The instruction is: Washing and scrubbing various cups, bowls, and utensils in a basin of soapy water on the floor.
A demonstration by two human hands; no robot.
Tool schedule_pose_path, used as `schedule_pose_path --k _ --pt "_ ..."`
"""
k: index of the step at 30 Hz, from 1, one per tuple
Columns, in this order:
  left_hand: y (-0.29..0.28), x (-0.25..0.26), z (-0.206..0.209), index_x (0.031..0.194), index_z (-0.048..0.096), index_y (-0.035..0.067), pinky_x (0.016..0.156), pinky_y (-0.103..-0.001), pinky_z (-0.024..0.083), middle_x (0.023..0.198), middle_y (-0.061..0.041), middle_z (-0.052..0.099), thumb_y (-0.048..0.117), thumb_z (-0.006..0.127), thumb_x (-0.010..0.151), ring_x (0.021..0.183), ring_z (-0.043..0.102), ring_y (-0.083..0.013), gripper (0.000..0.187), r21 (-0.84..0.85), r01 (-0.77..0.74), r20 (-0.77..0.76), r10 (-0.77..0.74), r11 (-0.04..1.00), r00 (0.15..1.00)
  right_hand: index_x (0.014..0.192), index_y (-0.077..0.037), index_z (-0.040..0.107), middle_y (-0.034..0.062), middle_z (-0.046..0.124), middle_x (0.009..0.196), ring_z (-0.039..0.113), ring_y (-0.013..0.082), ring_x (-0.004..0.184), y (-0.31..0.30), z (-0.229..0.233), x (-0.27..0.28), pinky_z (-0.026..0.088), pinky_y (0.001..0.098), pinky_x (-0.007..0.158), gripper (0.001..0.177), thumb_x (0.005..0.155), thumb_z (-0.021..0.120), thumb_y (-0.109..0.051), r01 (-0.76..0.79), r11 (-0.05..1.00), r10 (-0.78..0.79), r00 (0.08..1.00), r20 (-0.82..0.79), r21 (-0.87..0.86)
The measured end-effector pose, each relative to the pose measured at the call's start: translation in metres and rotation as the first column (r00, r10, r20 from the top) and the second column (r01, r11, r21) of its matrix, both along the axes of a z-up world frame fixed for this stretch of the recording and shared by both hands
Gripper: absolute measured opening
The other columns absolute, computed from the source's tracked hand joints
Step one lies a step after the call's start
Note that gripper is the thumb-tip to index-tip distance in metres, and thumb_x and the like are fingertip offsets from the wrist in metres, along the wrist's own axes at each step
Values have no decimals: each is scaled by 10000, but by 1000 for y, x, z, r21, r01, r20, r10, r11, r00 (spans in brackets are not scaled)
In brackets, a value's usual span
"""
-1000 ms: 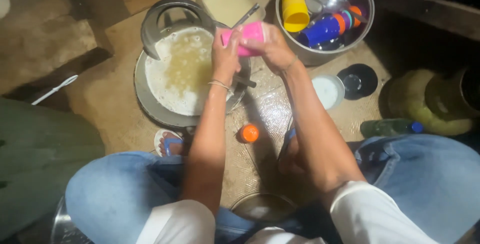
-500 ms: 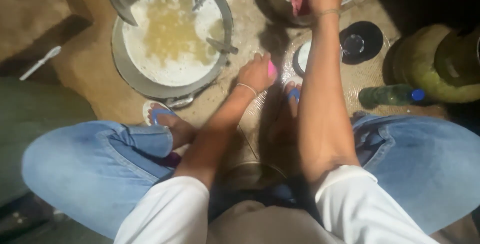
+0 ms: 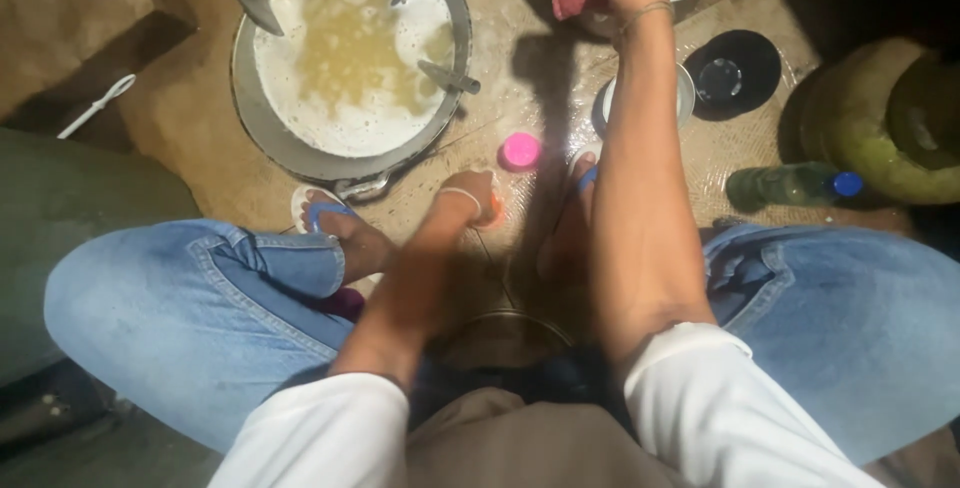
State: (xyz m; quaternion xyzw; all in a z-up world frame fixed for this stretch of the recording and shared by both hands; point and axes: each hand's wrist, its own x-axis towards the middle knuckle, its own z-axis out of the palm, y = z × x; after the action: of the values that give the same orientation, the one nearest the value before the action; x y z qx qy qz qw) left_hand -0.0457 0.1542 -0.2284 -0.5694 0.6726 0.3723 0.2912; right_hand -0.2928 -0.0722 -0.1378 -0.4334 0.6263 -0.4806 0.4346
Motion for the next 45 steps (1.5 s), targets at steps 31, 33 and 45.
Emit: schedule_pose_path --k 31,33,45 --pt "-109 79 287 935 587 173 210 -202 365 602 -106 501 541 486 975 315 465 -160 384 135 -991 -956 262 -18 -135 1277 -198 568 159 697 1050 697 339 878 74 180 170 559 437 739 532 891 787 -492 -398 805 373 916 -146 -441" --pt "-110 81 285 931 591 189 203 -194 336 593 -86 478 541 529 955 311 419 -146 358 279 -960 -904 342 20 -255 1241 -149 556 186 666 1109 672 424 1074 76 181 168 510 489 952 594 846 831 -496 -388 749 272 919 -284 -537" --pt "-87 83 285 1379 589 -25 1221 -557 288 1291 -242 650 408 931 553 1264 598 -377 993 -989 -104 -128 -246 107 961 1160 -189 684 166 772 1065 732 362 1087 65 179 164 590 465 916 525 866 630 -620 -356 934 334 871 -360 4"
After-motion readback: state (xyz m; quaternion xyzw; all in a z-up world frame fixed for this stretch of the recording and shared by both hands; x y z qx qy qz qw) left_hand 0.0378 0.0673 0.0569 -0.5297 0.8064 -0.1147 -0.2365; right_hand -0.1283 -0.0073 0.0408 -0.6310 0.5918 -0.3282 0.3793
